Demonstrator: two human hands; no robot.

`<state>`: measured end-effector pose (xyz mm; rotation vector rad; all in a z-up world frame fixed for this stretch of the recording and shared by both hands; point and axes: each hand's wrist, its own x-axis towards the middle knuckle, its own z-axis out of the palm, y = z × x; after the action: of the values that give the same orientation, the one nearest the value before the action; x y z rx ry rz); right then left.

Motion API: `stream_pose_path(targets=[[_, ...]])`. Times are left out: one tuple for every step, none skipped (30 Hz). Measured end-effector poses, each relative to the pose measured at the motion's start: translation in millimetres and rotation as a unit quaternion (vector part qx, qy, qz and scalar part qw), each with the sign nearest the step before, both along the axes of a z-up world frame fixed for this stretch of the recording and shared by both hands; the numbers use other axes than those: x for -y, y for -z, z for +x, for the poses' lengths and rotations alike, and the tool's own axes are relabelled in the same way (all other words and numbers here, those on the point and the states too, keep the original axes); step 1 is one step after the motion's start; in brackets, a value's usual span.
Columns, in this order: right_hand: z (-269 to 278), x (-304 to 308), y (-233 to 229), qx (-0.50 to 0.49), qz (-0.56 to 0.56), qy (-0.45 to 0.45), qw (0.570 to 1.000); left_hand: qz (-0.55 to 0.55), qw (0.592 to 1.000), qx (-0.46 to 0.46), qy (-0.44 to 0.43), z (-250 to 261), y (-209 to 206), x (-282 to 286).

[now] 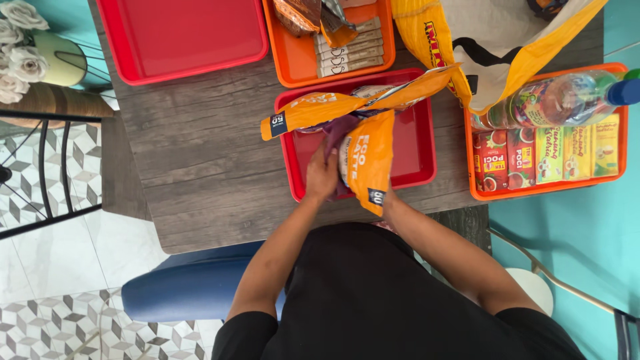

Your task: The person wipes various pouches with a cloth and organizes them onto red trays before placing them into a yellow bag.

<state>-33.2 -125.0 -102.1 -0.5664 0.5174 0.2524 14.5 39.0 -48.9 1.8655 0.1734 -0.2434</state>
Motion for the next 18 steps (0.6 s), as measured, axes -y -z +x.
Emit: stream_pose_path(targets=[[-4, 1, -7, -0.051, 0.022, 0.000, 0.998, -0.019, 0.999, -0.040, -0.012, -1, 2, -1], [-5, 2, -12, -0.047, 0.000, -0.019, 0.999, -0.011, 0.997, -0.070, -0.024, 0, 3, 1], [-2, 2, -16, -0.041, -0.021, -0.039, 0.998, -0.003, 0.995, -0.098, -0.036, 3, 3, 3], [0, 2, -19, -0.034, -0.041, -0.058, 0.997, 0.005, 0.991, -0.126, -0.048, 5, 0, 4], [1, 2, -22, -0.018, -0.030, -0.059, 0.998, 0.019, 0.995, -0.082, -0.047, 3, -3, 7], [4, 2, -24, -0.001, -0.019, -0.060, 0.998, 0.033, 0.998, -0.038, -0.046, 1, -8, 11], [8, 5, -25, 0.015, -0.009, -0.061, 0.998, 0.045, 0.998, 0.007, -0.044, 1, -15, 17], [13, 5, -24, 0.035, -0.026, -0.053, 0.998, 0.045, 0.997, 0.044, -0.040, 0, -24, 25], [17, 1, -20, 0.056, -0.040, -0.049, 0.996, 0.047, 0.995, 0.079, -0.038, -2, -35, 32], [18, 0, -14, 0.076, -0.055, -0.044, 0.995, 0.049, 0.991, 0.115, -0.036, -5, -47, 39], [19, 2, -5, 0.075, -0.022, -0.055, 0.995, 0.028, 0.991, 0.129, -0.034, -8, -61, 47], [19, 5, 7, 0.073, 0.010, -0.065, 0.995, 0.007, 0.989, 0.142, -0.031, -13, -76, 55], [19, 8, 19, 0.074, 0.042, -0.075, 0.994, -0.014, 0.987, 0.158, -0.028, -16, -90, 60], [15, 10, 28, 0.070, 0.135, -0.063, 0.986, -0.013, 0.986, 0.166, -0.006, -20, -103, 61], [11, 12, 31, 0.060, 0.180, -0.069, 0.979, -0.012, 0.985, 0.173, 0.015, -25, -116, 62], [6, 18, 33, 0.046, 0.194, -0.083, 0.976, -0.011, 0.983, 0.179, 0.036, -29, -127, 64], [-2, 24, 32, 0.033, 0.171, -0.105, 0.979, 0.002, 0.982, 0.181, 0.059, -34, -139, 65], [-11, 31, 28, 0.022, 0.144, -0.130, 0.981, 0.014, 0.980, 0.181, 0.081, -39, -150, 66]])
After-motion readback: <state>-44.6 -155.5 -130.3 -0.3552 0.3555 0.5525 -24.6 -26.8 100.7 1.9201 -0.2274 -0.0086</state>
